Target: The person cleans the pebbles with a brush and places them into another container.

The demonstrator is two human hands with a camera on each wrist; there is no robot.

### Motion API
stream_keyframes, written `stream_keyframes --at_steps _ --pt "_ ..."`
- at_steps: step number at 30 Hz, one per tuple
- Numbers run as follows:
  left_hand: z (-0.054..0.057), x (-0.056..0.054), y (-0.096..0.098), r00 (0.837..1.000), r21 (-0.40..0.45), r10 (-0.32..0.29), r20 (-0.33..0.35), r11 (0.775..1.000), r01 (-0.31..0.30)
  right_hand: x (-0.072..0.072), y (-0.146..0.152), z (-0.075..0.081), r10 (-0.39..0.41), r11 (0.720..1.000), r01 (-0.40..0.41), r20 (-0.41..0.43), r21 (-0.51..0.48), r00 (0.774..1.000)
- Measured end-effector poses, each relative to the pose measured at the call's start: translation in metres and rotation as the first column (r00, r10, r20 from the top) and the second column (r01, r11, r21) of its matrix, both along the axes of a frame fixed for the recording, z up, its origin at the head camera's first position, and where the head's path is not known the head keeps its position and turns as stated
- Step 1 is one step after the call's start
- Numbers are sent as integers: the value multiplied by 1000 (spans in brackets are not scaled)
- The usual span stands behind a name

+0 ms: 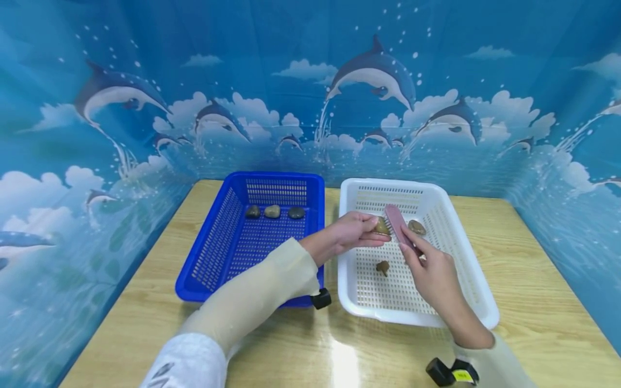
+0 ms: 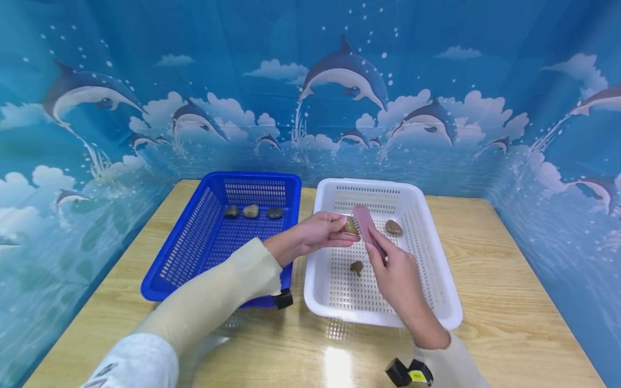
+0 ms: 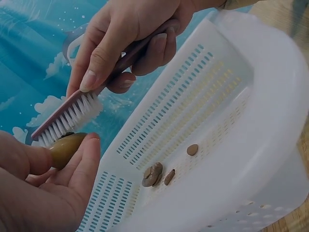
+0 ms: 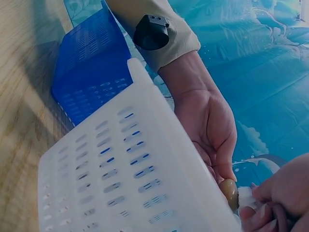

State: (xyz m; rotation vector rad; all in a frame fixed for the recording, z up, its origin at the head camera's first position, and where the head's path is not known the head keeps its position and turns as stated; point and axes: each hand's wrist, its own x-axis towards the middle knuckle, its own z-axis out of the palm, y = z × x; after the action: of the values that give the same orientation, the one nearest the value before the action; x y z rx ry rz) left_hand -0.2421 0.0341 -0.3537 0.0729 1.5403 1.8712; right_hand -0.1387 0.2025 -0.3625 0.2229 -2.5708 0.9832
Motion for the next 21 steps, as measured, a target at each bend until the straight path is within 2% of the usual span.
stream_keyframes --at_steps 11,17,21 --pt "4 1 -1 998 13 63 24 998 -63 3 0 -3 7 1000 -7 -27 -6 1000" --pt "3 1 0 998 -2 56 14 998 -56 4 -1 -8 53 999 -52 -89 14 995" --pt "1 2 2 1000 -7 30 5 1000 -30 2 0 -8 50 999 -48 -87 26 995"
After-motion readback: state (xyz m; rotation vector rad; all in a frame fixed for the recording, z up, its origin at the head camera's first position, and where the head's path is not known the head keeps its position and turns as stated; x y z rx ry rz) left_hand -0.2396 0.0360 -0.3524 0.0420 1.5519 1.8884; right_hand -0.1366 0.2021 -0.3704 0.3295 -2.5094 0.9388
